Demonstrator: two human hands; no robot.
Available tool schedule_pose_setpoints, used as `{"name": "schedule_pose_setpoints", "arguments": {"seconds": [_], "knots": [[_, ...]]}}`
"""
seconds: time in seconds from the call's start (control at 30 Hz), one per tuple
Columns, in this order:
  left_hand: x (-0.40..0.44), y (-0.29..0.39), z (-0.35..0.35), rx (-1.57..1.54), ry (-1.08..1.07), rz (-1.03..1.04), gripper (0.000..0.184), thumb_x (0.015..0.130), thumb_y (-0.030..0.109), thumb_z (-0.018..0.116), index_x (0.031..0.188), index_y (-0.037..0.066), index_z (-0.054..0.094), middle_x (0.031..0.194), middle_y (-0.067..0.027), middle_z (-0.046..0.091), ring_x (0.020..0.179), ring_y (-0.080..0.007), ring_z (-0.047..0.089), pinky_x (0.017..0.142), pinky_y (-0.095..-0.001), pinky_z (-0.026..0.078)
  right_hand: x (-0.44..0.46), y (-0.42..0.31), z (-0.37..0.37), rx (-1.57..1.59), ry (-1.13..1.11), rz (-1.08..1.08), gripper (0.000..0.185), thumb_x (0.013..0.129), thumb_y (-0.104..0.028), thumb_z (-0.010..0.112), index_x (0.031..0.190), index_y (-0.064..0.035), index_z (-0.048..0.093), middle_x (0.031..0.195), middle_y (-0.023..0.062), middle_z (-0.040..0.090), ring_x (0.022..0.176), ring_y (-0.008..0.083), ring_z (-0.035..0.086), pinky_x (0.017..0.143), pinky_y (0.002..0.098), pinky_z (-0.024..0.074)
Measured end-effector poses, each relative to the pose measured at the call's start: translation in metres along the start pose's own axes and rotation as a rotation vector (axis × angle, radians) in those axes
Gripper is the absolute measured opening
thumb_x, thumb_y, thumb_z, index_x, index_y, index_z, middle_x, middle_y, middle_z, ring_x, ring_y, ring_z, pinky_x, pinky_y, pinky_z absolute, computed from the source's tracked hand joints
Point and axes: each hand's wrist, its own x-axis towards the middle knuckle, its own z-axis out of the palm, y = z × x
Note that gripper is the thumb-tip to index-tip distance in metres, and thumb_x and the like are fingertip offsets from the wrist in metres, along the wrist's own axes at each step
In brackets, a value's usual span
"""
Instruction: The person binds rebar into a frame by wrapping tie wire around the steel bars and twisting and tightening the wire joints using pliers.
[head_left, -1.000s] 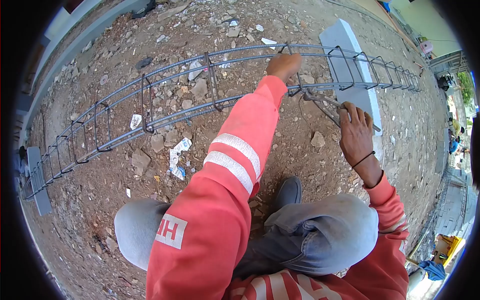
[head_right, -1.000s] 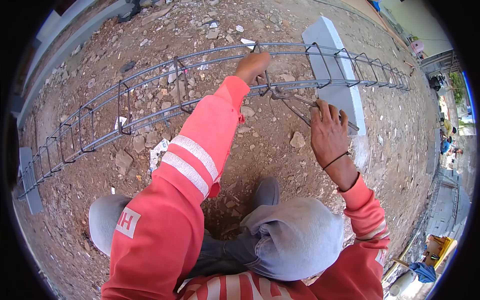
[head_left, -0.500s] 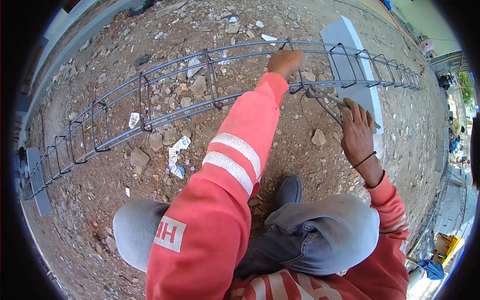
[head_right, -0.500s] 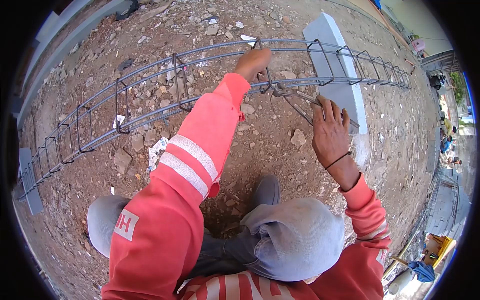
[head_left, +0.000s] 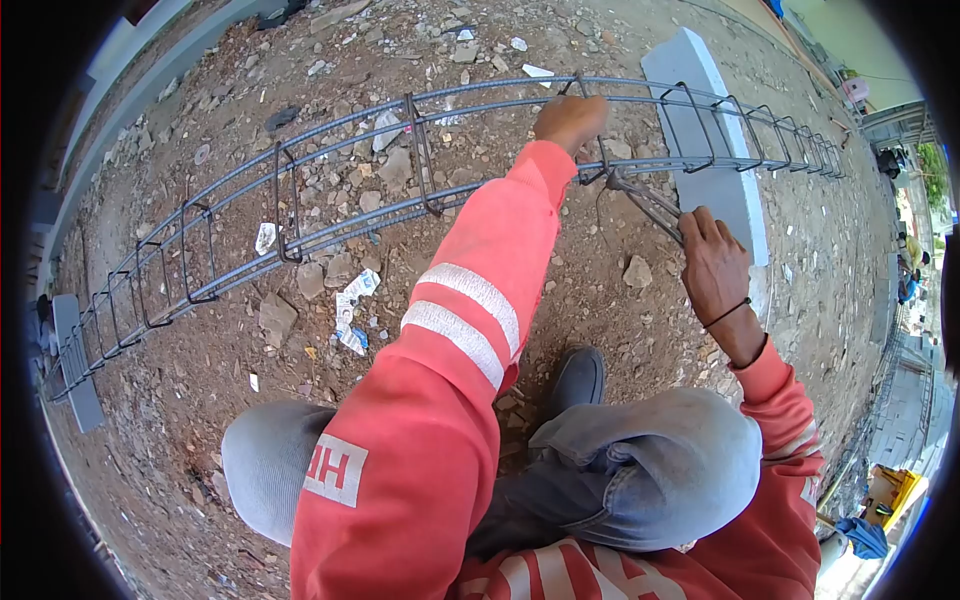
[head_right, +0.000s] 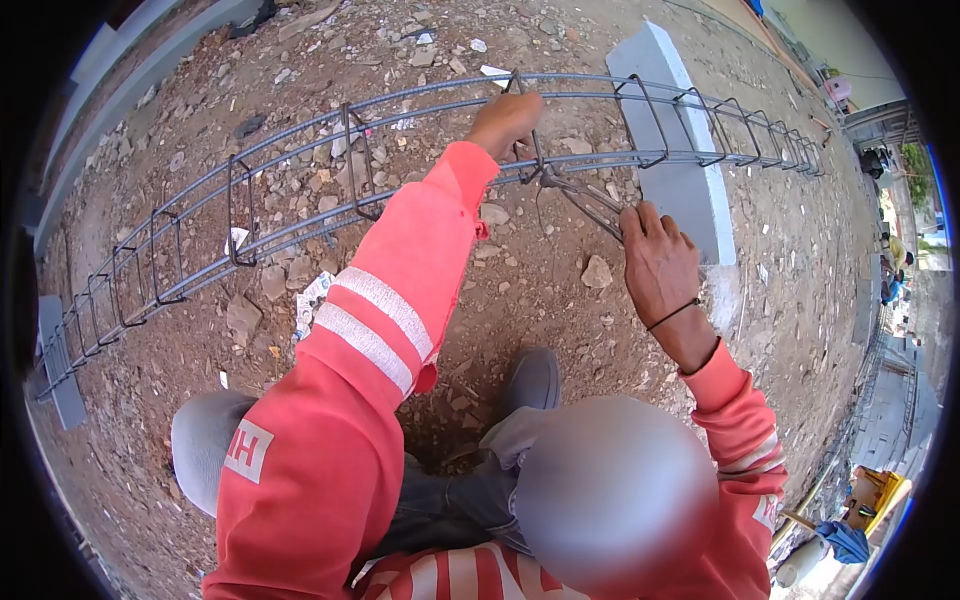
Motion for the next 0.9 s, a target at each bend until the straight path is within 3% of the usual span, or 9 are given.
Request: {"name": "schedule_pose_setpoints", "arguments": {"seconds": [0.27, 0.33, 0.37, 0.43, 0.57, 0.63, 0.77, 0.83, 0.9], "knots": [[-0.010, 0.007, 0.000, -0.101, 0.058, -0.029, 0.049, 0.084, 0.029, 0.048, 0.107, -0.011, 0.066, 0.105, -0.0245, 0.069, 0.078, -0.0344, 0.072, 0.071, -0.0403, 0.057, -0.015, -0.016, 0.007, 0.327, -0.143, 0.090, 0.024, 0.080, 0.000, 0.059, 0.101, 0.0008, 0.048, 0.079, 0.0197, 0.063, 0.068, 0.0387, 0.066, 0.059, 0.0491, 0.0516], [-0.008, 0.006, -0.002, -0.093, 0.002, -0.040, 0.046, 0.085, 0.026, 0.048, 0.102, -0.012, 0.066, 0.095, -0.0237, 0.069, 0.072, -0.0333, 0.072, 0.064, -0.0409, 0.057, -0.018, -0.034, 0.025, 0.748, -0.116, 0.217, 0.028, 0.082, -0.007, 0.066, 0.101, 0.0007, 0.047, 0.070, 0.0182, 0.064, 0.061, 0.0365, 0.066, 0.053, 0.0456, 0.0503], [-0.006, 0.004, -0.002, -0.077, 0.004, -0.050, 0.046, 0.085, 0.026, 0.048, 0.102, -0.012, 0.066, 0.095, -0.0237, 0.069, 0.072, -0.0333, 0.072, 0.064, -0.0409, 0.057, -0.016, -0.047, 0.042, 0.766, -0.119, 0.221, 0.028, 0.082, -0.007, 0.066, 0.101, 0.0007, 0.047, 0.070, 0.0182, 0.064, 0.061, 0.0365, 0.066, 0.053, 0.0456, 0.0503], [0.005, 0.001, 0.001, -0.069, -0.029, -0.055, 0.044, 0.085, 0.025, 0.047, 0.096, -0.013, 0.066, 0.088, -0.0220, 0.069, 0.065, -0.0322, 0.071, 0.063, -0.0423, 0.056, -0.012, -0.075, 0.091, 0.978, 0.102, 0.390, 0.035, 0.083, -0.016, 0.073, 0.101, 0.0006, 0.047, 0.063, 0.0147, 0.062, 0.056, 0.0333, 0.066, 0.050, 0.0410, 0.0496], [0.007, -0.001, -0.003, 0.015, 0.027, -0.018, 0.042, 0.085, 0.023, 0.046, 0.094, -0.013, 0.064, 0.087, -0.0222, 0.068, 0.062, -0.0313, 0.071, 0.060, -0.0426, 0.056, 0.008, -0.099, 0.170, 1.078, 0.237, 0.470, 0.034, 0.084, -0.019, 0.075, 0.096, -0.0005, 0.049, 0.064, 0.0143, 0.062, 0.054, 0.0304, 0.065, 0.049, 0.0389, 0.0485], [0.003, 0.002, -0.009, -0.050, -0.161, -0.124, 0.048, 0.091, 0.021, 0.038, 0.127, -0.011, 0.039, 0.106, -0.0246, 0.056, 0.077, -0.0368, 0.070, 0.064, -0.0454, 0.059, 0.005, -0.100, 0.163, 1.106, 0.314, 0.432, 0.033, 0.081, -0.015, 0.079, 0.092, -0.0020, 0.051, 0.065, 0.0079, 0.060, 0.052, 0.0153, 0.057, 0.051, 0.0332, 0.0471], [-0.003, 0.006, -0.005, -0.083, -0.134, -0.143, 0.049, 0.091, 0.019, 0.036, 0.127, -0.012, 0.038, 0.108, -0.0251, 0.055, 0.081, -0.0375, 0.071, 0.065, -0.0449, 0.059, -0.014, -0.104, 0.137, 1.312, 0.323, 0.434, 0.032, 0.081, -0.013, 0.078, 0.083, -0.0045, 0.047, 0.061, 0.0078, 0.059, 0.047, 0.0218, 0.059, 0.047, 0.0359, 0.0455], [-0.004, 0.004, -0.006, -0.071, -0.103, -0.101, 0.050, 0.090, 0.019, 0.035, 0.128, -0.013, 0.036, 0.108, -0.0262, 0.055, 0.080, -0.0365, 0.071, 0.065, -0.0441, 0.059, -0.026, -0.104, 0.142, 1.849, -0.094, 0.307, 0.034, 0.081, -0.009, 0.077, 0.093, -0.0076, 0.045, 0.059, 0.0030, 0.052, 0.043, 0.0157, 0.053, 0.041, 0.0309, 0.0443], [-0.005, 0.005, -0.003, -0.069, -0.086, -0.101, 0.050, 0.090, 0.020, 0.035, 0.129, -0.013, 0.035, 0.108, -0.0258, 0.055, 0.079, -0.0360, 0.071, 0.066, -0.0442, 0.058, -0.032, -0.095, 0.142, 2.100, -0.189, 0.269, 0.033, 0.083, -0.010, 0.075, 0.096, -0.0073, 0.045, 0.060, 0.0034, 0.053, 0.043, 0.0155, 0.053, 0.040, 0.0307, 0.0443]]}}
